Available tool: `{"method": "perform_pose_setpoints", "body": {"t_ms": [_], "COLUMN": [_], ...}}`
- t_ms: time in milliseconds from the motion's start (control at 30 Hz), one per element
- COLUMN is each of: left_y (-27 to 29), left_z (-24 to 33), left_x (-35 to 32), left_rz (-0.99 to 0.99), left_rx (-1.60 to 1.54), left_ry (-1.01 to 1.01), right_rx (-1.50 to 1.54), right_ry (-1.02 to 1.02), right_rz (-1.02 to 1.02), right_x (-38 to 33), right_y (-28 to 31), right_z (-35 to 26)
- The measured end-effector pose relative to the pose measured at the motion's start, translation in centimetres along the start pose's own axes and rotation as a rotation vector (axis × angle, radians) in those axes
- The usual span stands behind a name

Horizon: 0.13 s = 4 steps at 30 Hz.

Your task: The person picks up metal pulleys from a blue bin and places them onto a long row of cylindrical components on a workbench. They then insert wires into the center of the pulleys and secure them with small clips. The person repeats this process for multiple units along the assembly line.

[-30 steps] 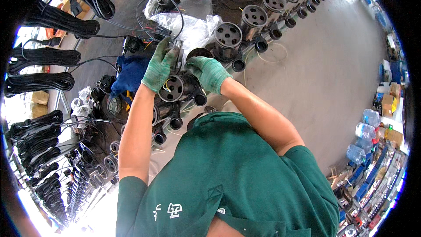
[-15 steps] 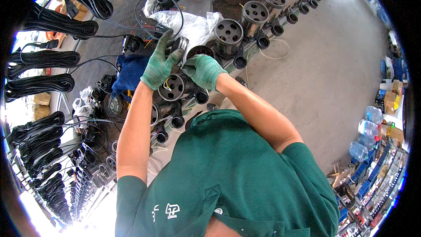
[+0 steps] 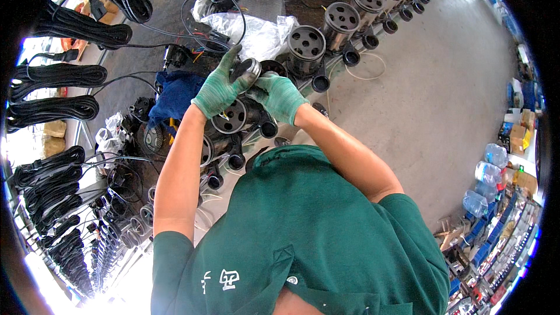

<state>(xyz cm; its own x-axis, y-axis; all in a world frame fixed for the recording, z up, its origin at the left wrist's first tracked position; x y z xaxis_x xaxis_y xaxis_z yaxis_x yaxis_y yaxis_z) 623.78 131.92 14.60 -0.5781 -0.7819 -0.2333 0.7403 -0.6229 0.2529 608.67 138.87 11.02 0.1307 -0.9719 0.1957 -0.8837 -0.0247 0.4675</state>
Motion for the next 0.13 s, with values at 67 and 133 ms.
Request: {"method": "perform_pose_setpoints", "body": {"t_ms": [67, 133], "left_y": [0.09, 0.40], "left_z": [-0.23, -1.02], "left_x": [0.19, 0.47], "left_rz": [0.001, 0.010], "left_rx": [0.041, 0.078], "left_ry": [0.025, 0.028], "right_rx": [0.053, 0.079], "right_ry": [-0.054, -0.080], "right_rz": [0.048, 0.070], "right_x": [-0.21, -0.35], "right_y": [-0.32, -0.72], "right_z": [0.72, 1.15]}}
Point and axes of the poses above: each hand's wrist, its own x-axis towards the middle knuckle, its own y-axis out of the back of the hand, z = x × y, the point moved 4 cm from there along x, towards the middle knuckle, and after that the axes turned 1 degree about z, right-handed, at the moved point
